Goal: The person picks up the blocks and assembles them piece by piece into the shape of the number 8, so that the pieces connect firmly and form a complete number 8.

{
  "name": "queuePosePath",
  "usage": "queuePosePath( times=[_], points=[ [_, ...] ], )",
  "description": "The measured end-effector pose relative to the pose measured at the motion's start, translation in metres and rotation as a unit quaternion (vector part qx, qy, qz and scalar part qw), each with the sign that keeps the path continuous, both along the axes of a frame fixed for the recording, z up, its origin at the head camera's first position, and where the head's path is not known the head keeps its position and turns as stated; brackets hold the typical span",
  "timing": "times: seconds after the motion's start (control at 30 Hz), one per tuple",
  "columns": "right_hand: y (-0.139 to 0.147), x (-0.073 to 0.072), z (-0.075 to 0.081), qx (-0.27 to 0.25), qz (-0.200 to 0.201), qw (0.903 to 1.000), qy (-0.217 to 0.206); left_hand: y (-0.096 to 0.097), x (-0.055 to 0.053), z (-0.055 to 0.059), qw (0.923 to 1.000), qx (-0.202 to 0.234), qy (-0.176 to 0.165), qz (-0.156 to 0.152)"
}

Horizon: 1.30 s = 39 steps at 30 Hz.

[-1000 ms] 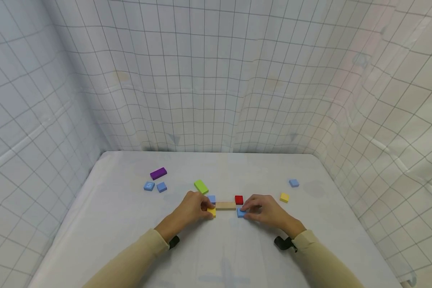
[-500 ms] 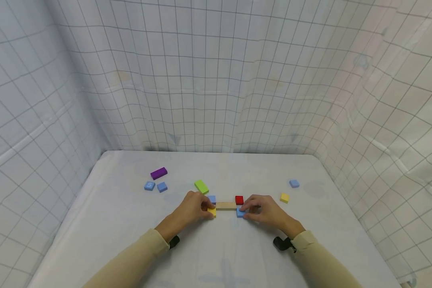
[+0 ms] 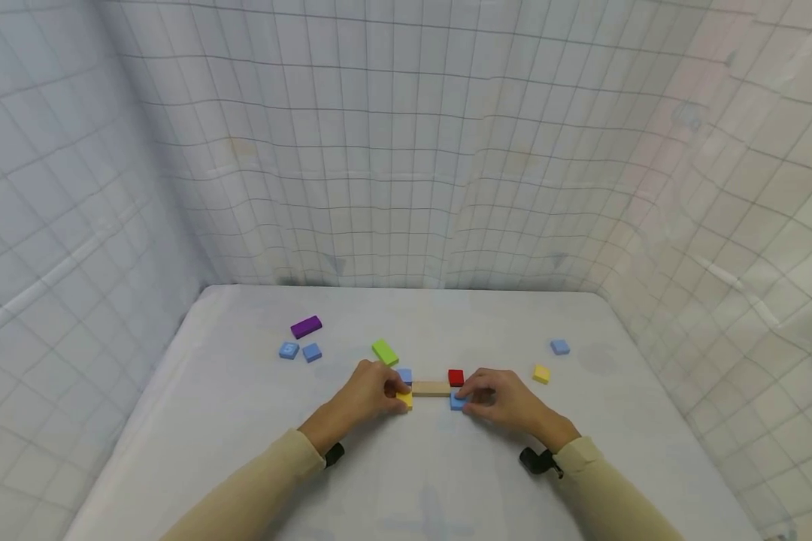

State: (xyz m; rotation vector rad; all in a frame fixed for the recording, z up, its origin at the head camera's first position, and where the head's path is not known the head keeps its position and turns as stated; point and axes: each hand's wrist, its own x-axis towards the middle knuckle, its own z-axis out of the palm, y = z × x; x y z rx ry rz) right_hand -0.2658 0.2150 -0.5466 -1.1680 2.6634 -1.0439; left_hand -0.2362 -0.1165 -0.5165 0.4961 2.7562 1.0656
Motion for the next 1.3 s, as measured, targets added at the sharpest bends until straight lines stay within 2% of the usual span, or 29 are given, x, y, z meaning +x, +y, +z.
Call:
queuePosePath(
  times=[0.37,0.67,1.07,1.3],
  points=[
    [0.002,0.002,0.002,-0.016,0.014,0.9998,0.0,0.001,0.002,0.003,1.0,0.002,-0.001,0.002],
    [0.005,0.003,0.004,-0.003,0.002,0.9998,-0.018,0.002,0.004,0.004,1.0,0.0,0.003,0.005],
    [0.018,0.002,0.008,0.0,-0.004,0.9999,0.013,0.001,0.001,0.001,1.0,-0.003,0.003,0.005],
    [0.031,0.0,0.009,0.003,-0.023,0.9995,0.022,0.001,0.0,0.0,1.0,-0.001,0.005,0.001]
  ],
)
